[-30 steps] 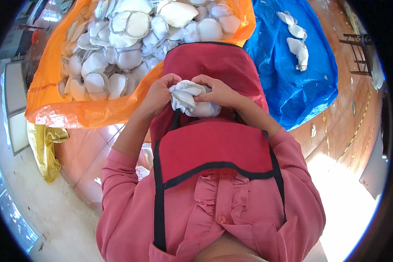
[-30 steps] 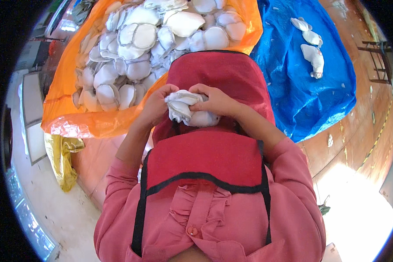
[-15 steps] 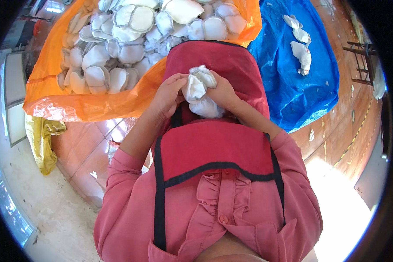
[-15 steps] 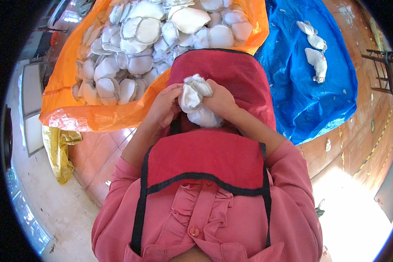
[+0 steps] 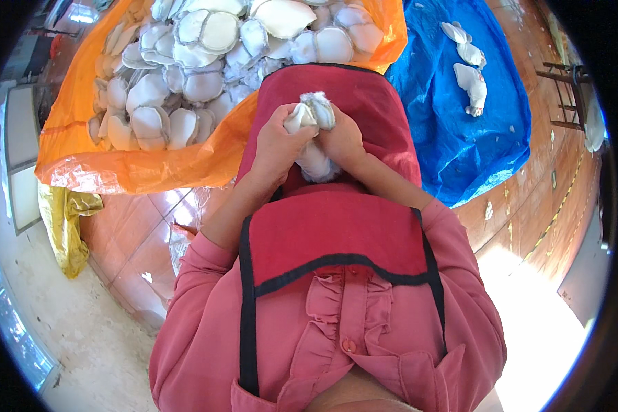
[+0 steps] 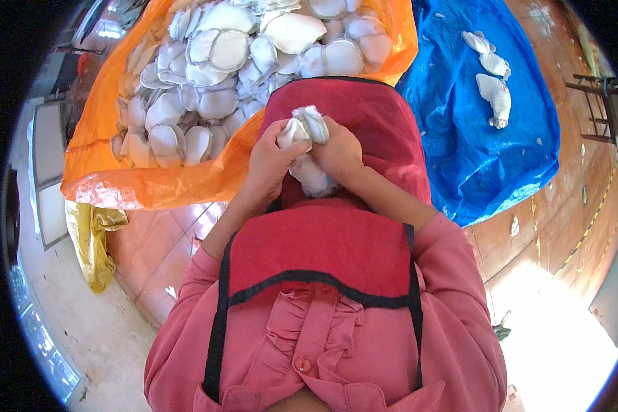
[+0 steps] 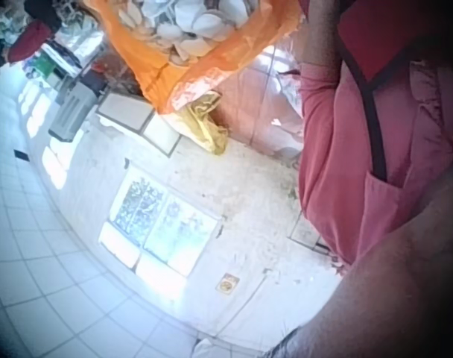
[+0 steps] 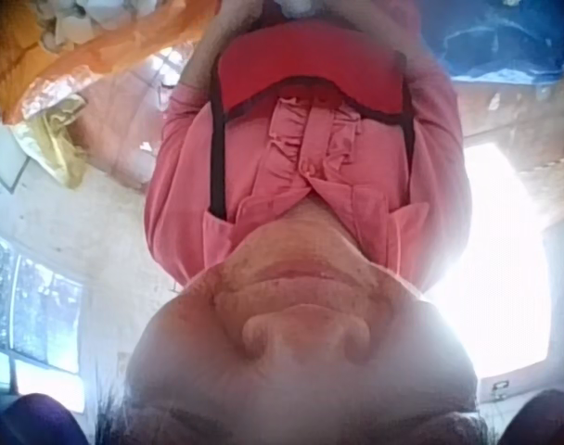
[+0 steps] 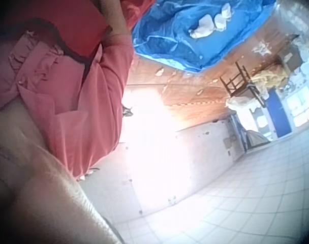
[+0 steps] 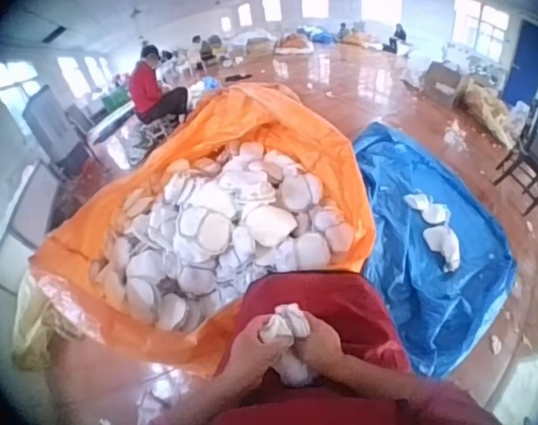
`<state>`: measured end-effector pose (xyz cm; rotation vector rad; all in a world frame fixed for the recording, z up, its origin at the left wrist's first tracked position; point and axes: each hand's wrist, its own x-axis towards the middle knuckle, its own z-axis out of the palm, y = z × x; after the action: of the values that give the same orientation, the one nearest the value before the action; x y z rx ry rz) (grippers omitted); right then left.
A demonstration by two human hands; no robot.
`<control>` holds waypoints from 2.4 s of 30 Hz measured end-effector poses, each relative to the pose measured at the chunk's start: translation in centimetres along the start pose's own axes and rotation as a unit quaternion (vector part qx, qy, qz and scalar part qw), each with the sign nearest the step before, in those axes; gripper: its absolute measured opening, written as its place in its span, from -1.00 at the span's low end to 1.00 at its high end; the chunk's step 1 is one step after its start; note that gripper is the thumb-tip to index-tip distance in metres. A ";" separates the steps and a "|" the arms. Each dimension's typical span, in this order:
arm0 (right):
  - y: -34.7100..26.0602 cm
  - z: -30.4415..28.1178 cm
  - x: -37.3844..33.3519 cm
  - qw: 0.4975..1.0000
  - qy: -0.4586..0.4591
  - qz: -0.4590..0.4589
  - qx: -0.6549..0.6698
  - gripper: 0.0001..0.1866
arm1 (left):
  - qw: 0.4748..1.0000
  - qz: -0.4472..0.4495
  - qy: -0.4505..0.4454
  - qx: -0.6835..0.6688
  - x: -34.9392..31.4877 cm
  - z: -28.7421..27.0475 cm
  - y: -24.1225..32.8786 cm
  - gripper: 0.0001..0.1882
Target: The person repeatedly picks white cup-shaped items from an orange sack, fills them with a white fibrous material, and folds the edges to close them. The finished items are placed onto a blue tarp on the floor. The process is repeated continuously.
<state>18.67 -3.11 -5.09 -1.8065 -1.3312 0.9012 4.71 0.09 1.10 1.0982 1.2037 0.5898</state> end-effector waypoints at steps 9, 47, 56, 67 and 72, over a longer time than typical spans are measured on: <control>0.9 0.2 -0.6 0.995 0.022 0.003 0.096 -0.69 | 0.983 0.091 0.045 0.151 1.1 -0.9 -1.4 -0.65; -0.4 -1.4 -1.1 0.950 -0.094 -0.270 0.127 -0.59 | 0.965 -0.187 -0.157 -0.091 -1.0 -6.1 1.9 -0.64; -0.5 -1.3 -0.9 0.960 -0.177 -0.106 0.189 -0.57 | 0.928 0.153 0.032 0.338 -1.8 -4.3 0.2 -0.77; -1.9 -0.5 -1.9 0.987 -0.061 -0.133 0.070 -0.69 | 0.863 0.287 0.087 0.406 -0.1 -4.8 -0.8 -0.85; -1.7 -0.4 -2.0 0.996 -0.020 -0.083 0.029 -0.73 | 0.952 0.044 -0.156 0.260 -1.3 -6.4 1.9 -0.75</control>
<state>17.75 -4.72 -3.21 -1.6163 -1.4416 0.8806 -1.31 2.02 3.56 1.6286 1.0568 0.1463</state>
